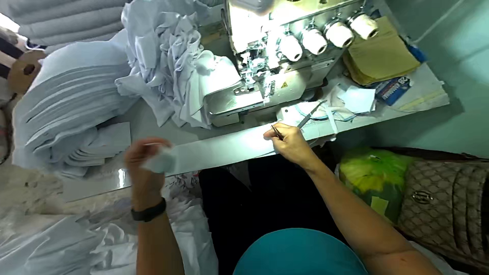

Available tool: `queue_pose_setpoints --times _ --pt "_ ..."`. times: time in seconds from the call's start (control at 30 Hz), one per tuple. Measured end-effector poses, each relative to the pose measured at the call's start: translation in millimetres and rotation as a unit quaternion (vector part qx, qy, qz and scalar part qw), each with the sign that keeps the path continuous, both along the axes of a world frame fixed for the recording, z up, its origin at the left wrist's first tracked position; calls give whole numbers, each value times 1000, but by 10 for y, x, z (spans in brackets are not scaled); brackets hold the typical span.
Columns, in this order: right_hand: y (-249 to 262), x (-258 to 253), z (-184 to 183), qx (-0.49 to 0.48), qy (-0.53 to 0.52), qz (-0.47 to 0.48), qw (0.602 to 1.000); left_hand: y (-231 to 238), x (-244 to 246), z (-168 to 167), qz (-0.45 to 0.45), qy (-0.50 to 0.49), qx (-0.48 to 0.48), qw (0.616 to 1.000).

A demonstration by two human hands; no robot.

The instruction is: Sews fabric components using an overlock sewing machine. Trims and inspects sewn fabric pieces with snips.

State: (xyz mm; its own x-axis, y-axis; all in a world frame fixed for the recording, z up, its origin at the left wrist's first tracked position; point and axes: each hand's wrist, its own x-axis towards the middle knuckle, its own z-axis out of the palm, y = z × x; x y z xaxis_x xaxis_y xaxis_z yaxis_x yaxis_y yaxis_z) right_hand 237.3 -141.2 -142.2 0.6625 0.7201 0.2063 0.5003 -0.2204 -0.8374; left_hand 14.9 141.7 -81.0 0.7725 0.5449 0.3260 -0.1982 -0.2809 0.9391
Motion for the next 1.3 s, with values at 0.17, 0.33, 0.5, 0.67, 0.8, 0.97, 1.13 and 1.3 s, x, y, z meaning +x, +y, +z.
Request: queue_pose_setpoints --times 0.17,0.33,0.5,0.67,0.8,0.97,1.13,1.3 --pt "-19 -98 291 162 46 108 980 -810 852 68 -194 56 155 967" --pt "47 -137 421 210 -6 114 971 -1007 1114 144 -185 81 102 974" --pt "20 -139 388 219 1 110 970 -951 1042 266 -122 73 65 988" --pt "-51 -143 422 229 18 88 969 -917 1043 198 -89 25 32 995" --pt "-48 -150 425 249 155 83 952 -934 1089 115 -94 -17 -29 995" --pt "51 -234 416 260 238 46 935 -928 1111 34 -79 -28 -77 993" --pt "312 -222 413 235 175 -16 956 -738 1341 295 -73 -30 152 985" --pt "486 -204 266 237 94 -107 961 -624 1592 285 -80 9 359 930"
